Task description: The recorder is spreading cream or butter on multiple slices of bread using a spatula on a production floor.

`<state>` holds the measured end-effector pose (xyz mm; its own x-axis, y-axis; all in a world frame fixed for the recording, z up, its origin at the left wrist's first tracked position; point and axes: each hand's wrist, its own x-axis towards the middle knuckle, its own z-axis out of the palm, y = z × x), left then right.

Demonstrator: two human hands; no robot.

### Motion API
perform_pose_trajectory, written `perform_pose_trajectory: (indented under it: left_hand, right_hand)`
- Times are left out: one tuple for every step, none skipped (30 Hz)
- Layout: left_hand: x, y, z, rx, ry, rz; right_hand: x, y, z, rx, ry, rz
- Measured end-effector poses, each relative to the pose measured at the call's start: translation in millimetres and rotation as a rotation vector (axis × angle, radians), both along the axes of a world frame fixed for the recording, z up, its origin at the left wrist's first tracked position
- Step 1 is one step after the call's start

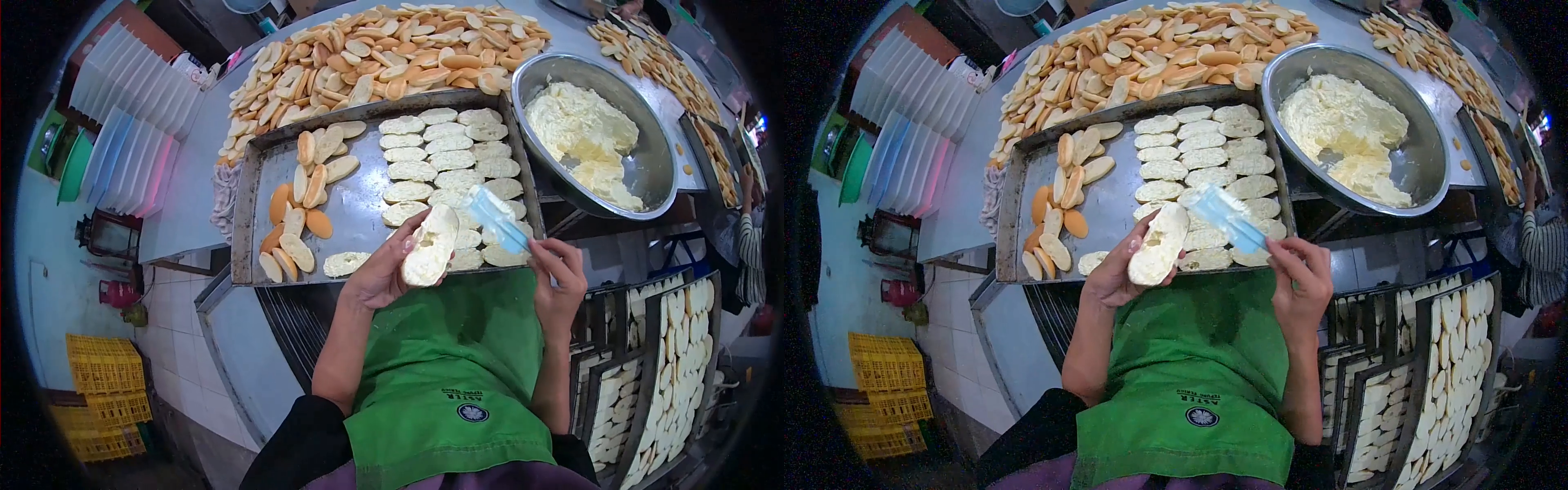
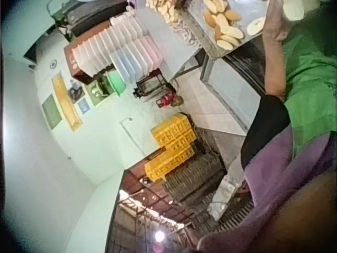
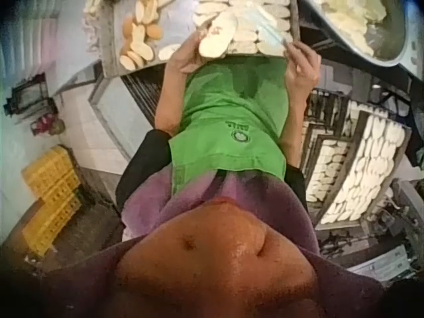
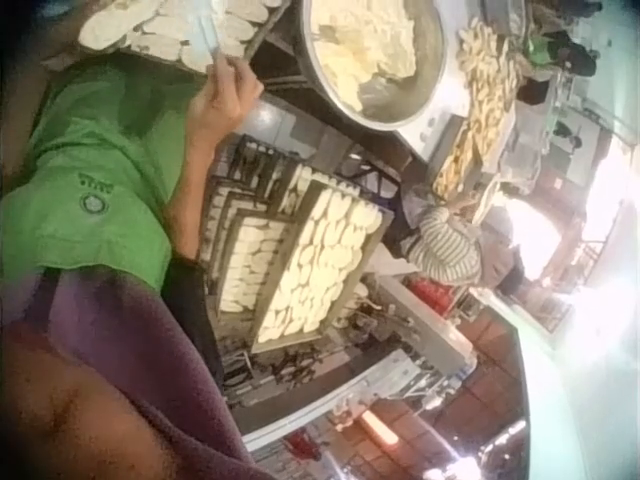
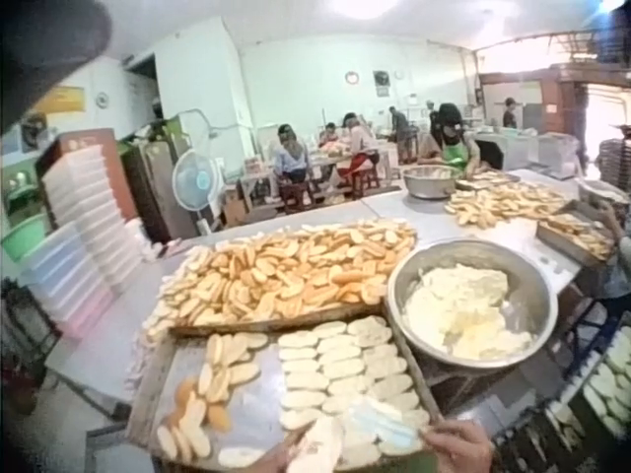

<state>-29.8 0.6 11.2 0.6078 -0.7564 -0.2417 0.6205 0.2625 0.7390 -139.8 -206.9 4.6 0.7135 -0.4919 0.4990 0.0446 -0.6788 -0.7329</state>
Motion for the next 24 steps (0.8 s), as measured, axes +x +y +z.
perform_pose_trajectory:
  left_hand:
    - [-0.8,-1.2,-3.6,0.000,0.001,0.004]
    - [-2.1,-2.0,-8.8,0.039,0.017,0.022]
    - [-3.2,-1.3,-12.4,0.077,0.035,0.039]
    - [-5.0,0.8,-13.8,0.078,0.036,0.045]
    - [-6.3,2.6,-14.5,0.031,0.052,-0.025]
    - [-7.7,4.5,-15.8,-0.015,0.069,-0.094]
    - [-8.7,6.7,-18.4,-0.024,0.084,-0.081]
    - [-11.0,9.6,-18.1,-0.020,0.083,-0.067]
    - [-14.0,12.6,-17.7,-0.079,0.085,-0.023]
    - [-16.0,16.2,-17.1,-0.136,0.086,0.022]
    - [-13.9,24.8,-17.4,-0.072,0.043,0.112]
    - [-7.1,33.6,-15.6,-0.008,0.006,0.192]
    - [1.7,44.6,-8.6,0.012,-0.037,0.269]
    - [12.8,55.3,-3.0,0.032,-0.077,0.338]
    - [21.9,64.0,0.0,0.125,-0.163,0.428]
    - [31.2,72.8,-0.7,0.130,-0.160,0.437]
    - [40.6,82.4,-3.9,0.202,-0.238,0.498]
    - [48.7,90.9,-9.2,0.273,-0.317,0.556]
    - [56.0,99.0,-15.4,0.277,-0.318,0.559]
    - [62.3,108.2,-21.9,0.429,-0.334,0.521]
    - [68.4,112.2,-32.6,0.575,-0.347,0.473]
    - [73.2,114.2,-45.0,0.573,-0.347,0.470]
    - [76.7,118.3,-57.9,0.606,-0.345,0.450]
    - [78.1,120.5,-65.5,0.639,-0.342,0.431]
  right_hand:
    - [-3.8,3.6,1.2,0.021,-0.012,0.065]
    - [-5.7,6.2,1.9,0.042,-0.025,0.132]
    - [-4.9,8.4,-0.7,-0.122,-0.056,0.174]
    - [-4.7,9.8,-3.0,-0.121,-0.055,0.180]
    - [-3.4,10.6,-4.5,-0.247,0.004,0.112]
    - [-2.3,11.4,-5.2,-0.373,0.063,0.043]
    - [-1.1,8.1,-5.7,-0.375,0.075,0.005]
    - [-0.7,6.4,-5.5,-0.372,0.071,0.018]
    - [-0.7,5.0,-5.5,-0.240,0.061,0.026]
    - [-1.0,3.6,-5.6,-0.108,0.054,0.035]
    - [-3.2,3.3,-7.3,-0.051,0.037,0.065]
    - [-6.3,2.2,-6.8,-0.047,0.042,0.079]
    - [-8.9,1.4,-5.8,0.035,0.021,0.050]
    - [-12.4,-0.2,-7.7,0.115,0.002,0.013]
    - [-17.2,-3.8,-10.8,0.151,0.028,-0.001]
    - [-20.0,-6.1,-14.1,0.155,0.032,0.008]
    - [-22.3,-7.7,-16.3,0.178,0.031,-0.004]
    - [-24.4,-8.9,-19.2,0.201,0.031,-0.018]
    - [-26.0,-9.9,-22.3,0.207,0.032,-0.007]
    - [-26.3,-9.2,-23.2,0.212,0.031,0.000]
    - [-27.3,-9.2,-24.4,0.219,0.037,-0.006]
    - [-28.1,-9.1,-24.6,0.226,0.042,-0.012]
    - [-28.0,-7.6,-24.3,0.226,0.042,-0.010]
    - [-28.0,-6.1,-22.1,0.253,0.041,-0.009]
